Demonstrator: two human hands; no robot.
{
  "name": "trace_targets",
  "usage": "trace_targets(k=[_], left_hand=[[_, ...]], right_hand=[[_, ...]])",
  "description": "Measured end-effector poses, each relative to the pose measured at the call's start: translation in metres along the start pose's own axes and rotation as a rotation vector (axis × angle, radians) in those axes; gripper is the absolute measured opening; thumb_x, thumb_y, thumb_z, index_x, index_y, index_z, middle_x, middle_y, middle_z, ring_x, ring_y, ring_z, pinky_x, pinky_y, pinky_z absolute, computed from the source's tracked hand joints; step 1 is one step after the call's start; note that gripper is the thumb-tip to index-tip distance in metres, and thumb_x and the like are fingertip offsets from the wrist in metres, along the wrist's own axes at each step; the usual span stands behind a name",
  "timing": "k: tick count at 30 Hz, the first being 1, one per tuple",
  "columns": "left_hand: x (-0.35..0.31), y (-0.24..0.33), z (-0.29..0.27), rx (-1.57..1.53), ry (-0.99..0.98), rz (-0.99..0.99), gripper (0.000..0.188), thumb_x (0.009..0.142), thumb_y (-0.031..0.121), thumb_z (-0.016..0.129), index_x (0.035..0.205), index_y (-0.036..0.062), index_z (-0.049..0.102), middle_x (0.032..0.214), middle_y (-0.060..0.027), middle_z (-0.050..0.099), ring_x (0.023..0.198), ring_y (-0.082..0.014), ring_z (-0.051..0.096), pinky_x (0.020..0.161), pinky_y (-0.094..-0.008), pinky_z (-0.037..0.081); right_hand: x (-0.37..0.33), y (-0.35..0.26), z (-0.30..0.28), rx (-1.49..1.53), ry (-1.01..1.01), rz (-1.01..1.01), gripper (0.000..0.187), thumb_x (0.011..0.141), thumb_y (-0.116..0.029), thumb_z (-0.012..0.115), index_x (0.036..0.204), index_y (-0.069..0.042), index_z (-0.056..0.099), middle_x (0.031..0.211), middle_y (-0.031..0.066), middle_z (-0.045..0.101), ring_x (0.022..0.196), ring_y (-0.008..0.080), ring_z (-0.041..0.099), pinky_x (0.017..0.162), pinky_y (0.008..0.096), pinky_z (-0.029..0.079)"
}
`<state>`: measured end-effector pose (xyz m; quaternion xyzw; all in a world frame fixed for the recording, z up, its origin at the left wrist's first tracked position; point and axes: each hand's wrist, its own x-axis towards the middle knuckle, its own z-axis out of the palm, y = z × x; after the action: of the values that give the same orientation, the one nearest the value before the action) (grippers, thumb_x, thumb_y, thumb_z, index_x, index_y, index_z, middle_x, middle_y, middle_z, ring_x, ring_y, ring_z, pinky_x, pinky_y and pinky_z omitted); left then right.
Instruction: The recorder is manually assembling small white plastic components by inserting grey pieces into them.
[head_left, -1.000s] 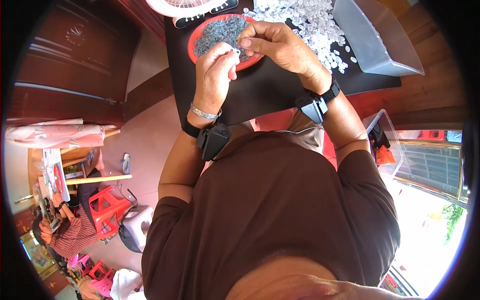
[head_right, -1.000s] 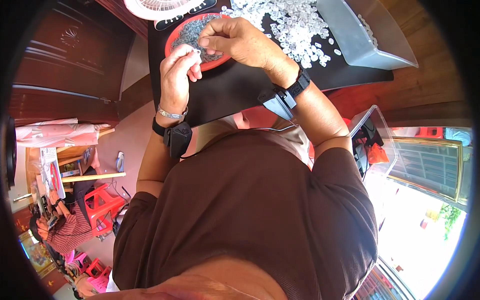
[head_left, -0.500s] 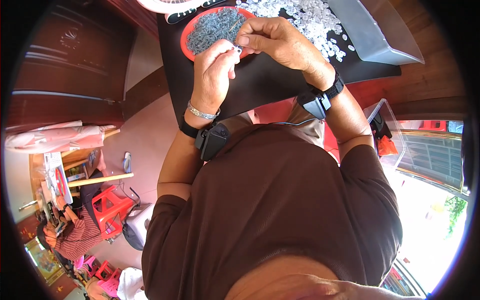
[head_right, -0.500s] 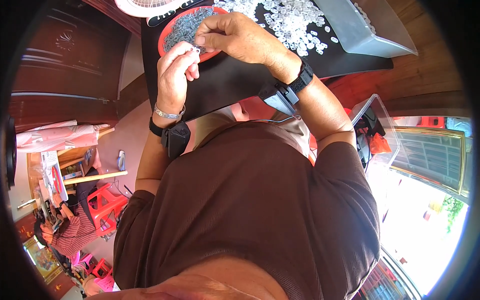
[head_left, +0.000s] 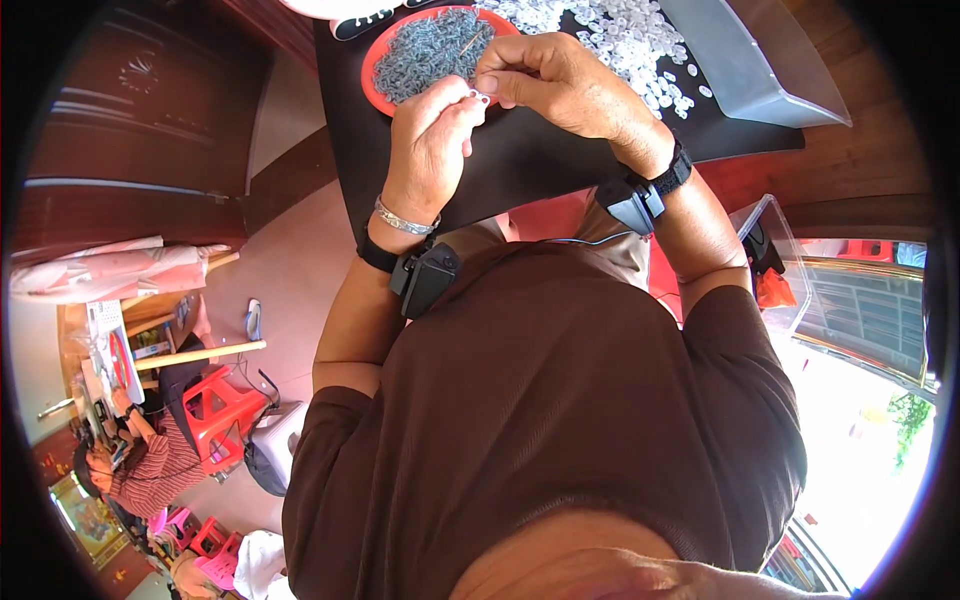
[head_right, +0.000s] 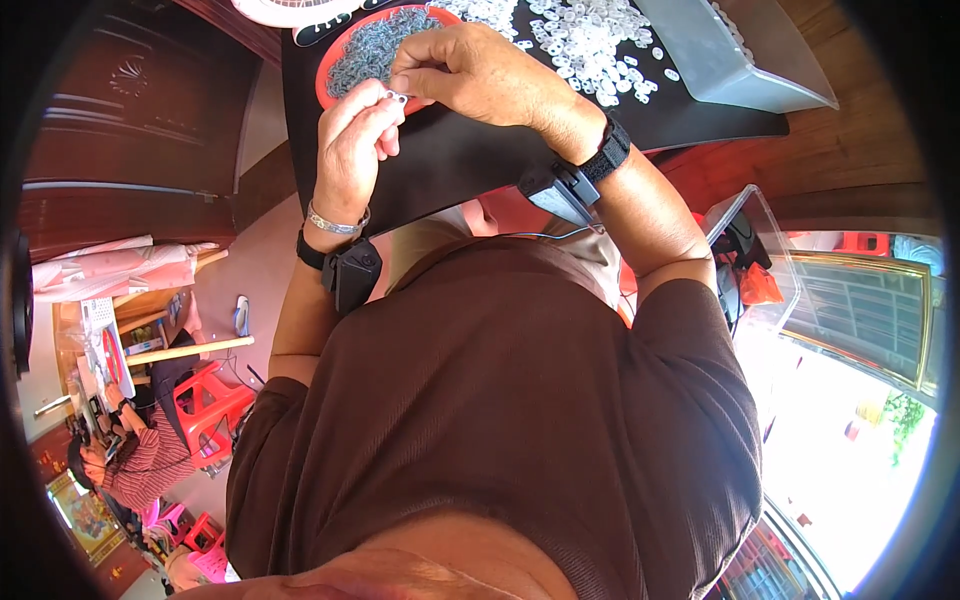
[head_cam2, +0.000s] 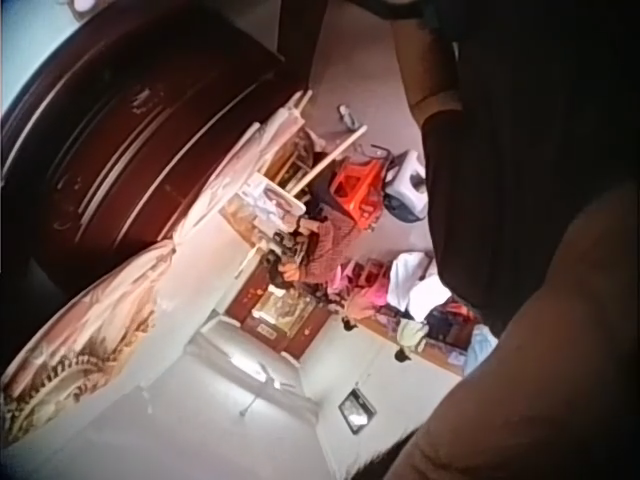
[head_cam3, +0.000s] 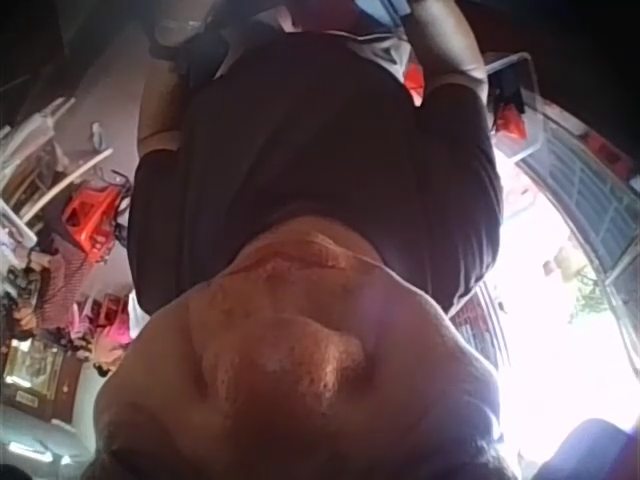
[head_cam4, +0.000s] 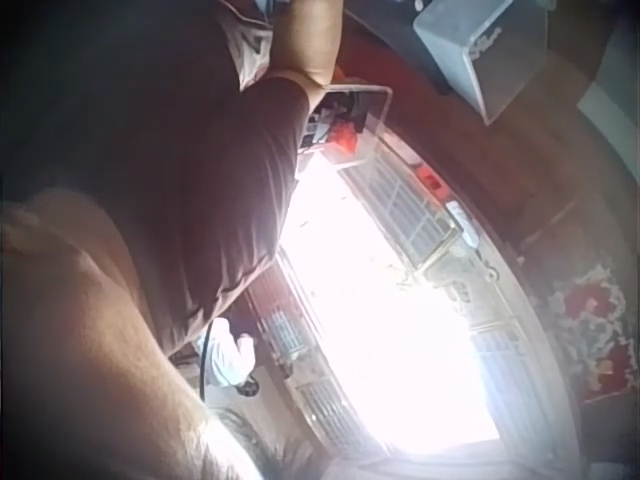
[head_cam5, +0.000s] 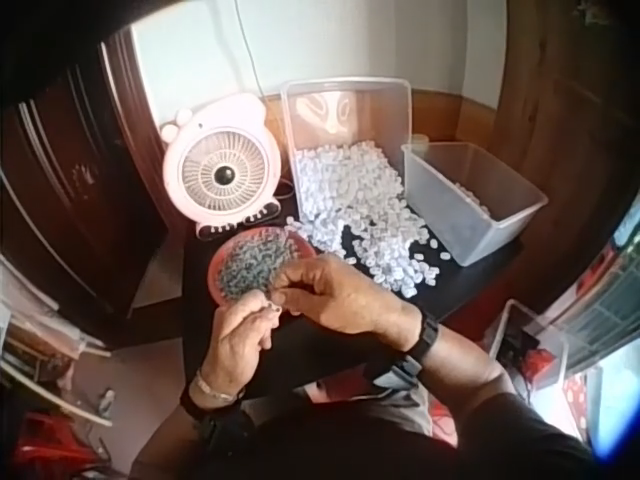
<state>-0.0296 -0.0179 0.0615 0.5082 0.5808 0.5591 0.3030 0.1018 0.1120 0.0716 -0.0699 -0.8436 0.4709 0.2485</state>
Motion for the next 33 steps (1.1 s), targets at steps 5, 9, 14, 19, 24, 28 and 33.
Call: trace_targets(k=[5, 9, 14, 19, 24, 28, 33], left_hand=[[-0.003, -0.002, 0.003, 0.014, -0.009, -0.024, 0.021, 0.087, 0.019, 0.050, 0.072, 0.0043, 0.052, 0.058, 0.0020, 0.047, 0.051, -0.0059, 0.044, 0.048, -0.0201, 0.032], [-0.004, -0.006, 0.004, -0.066, -0.022, -0.037, 0.021, 0.087, 0.019, 0.049, 0.074, 0.0035, 0.053, 0.059, 0.0016, 0.047, 0.052, -0.0060, 0.045, 0.048, -0.0197, 0.033], [-0.006, -0.014, 0.001, -0.120, -0.051, -0.093, 0.020, 0.088, 0.019, 0.049, 0.077, 0.0027, 0.055, 0.062, 0.0009, 0.049, 0.052, -0.0063, 0.046, 0.048, -0.0193, 0.033], [-0.003, -0.015, -0.001, -0.153, -0.003, -0.105, 0.020, 0.088, 0.016, 0.049, 0.074, 0.0022, 0.054, 0.059, 0.0004, 0.049, 0.051, -0.0061, 0.044, 0.048, -0.0202, 0.032], [-0.003, -0.016, 0.000, -0.215, 0.062, -0.143, 0.020, 0.087, 0.015, 0.050, 0.071, 0.0035, 0.054, 0.055, 0.0006, 0.049, 0.048, -0.0060, 0.043, 0.045, -0.0202, 0.031], [-0.002, -0.016, 0.005, -0.221, 0.013, -0.134, 0.022, 0.087, 0.017, 0.050, 0.070, 0.0035, 0.053, 0.054, 0.0005, 0.048, 0.048, -0.0063, 0.043, 0.045, -0.0202, 0.031], [-0.005, -0.015, 0.002, -0.155, -0.030, -0.155, 0.022, 0.089, 0.016, 0.046, 0.072, 0.0032, 0.052, 0.062, -0.0012, 0.049, 0.052, -0.0088, 0.047, 0.049, -0.0214, 0.034]], right_hand=[[-0.001, -0.003, 0.003, -0.118, 0.040, -0.048, 0.018, 0.086, -0.022, 0.060, 0.085, -0.004, 0.063, 0.072, 0.0073, 0.064, 0.067, 0.0185, 0.061, 0.063, 0.0299, 0.047], [-0.006, -0.002, 0.010, -0.141, 0.105, -0.065, 0.018, 0.086, -0.022, 0.060, 0.082, -0.005, 0.063, 0.069, 0.0079, 0.063, 0.063, 0.0206, 0.061, 0.061, 0.0315, 0.047], [-0.015, 0.007, 0.022, -0.126, 0.176, -0.014, 0.022, 0.088, -0.026, 0.060, 0.081, -0.006, 0.063, 0.069, 0.0083, 0.063, 0.063, 0.0219, 0.062, 0.059, 0.0314, 0.047], [-0.020, 0.015, -0.004, -0.115, 0.167, 0.136, 0.025, 0.091, -0.025, 0.060, 0.097, 0.000, 0.063, 0.077, 0.0029, 0.062, 0.074, 0.0090, 0.056, 0.069, 0.0258, 0.047], [-0.018, 0.064, -0.062, -0.628, 0.275, 0.232, 0.023, 0.084, -0.027, 0.060, 0.093, -0.007, 0.068, 0.076, 0.0088, 0.066, 0.069, 0.0209, 0.063, 0.064, 0.0308, 0.048], [-0.018, 0.099, -0.070, -0.768, 0.187, 0.288, 0.022, 0.081, -0.029, 0.059, 0.090, -0.011, 0.067, 0.080, 0.0086, 0.067, 0.075, 0.0272, 0.063, 0.068, 0.0367, 0.049], [-0.011, 0.104, -0.055, -0.929, 0.122, 0.338, 0.021, 0.076, -0.029, 0.057, 0.084, -0.011, 0.065, 0.080, 0.0131, 0.065, 0.082, 0.0334, 0.062, 0.073, 0.0436, 0.049]])
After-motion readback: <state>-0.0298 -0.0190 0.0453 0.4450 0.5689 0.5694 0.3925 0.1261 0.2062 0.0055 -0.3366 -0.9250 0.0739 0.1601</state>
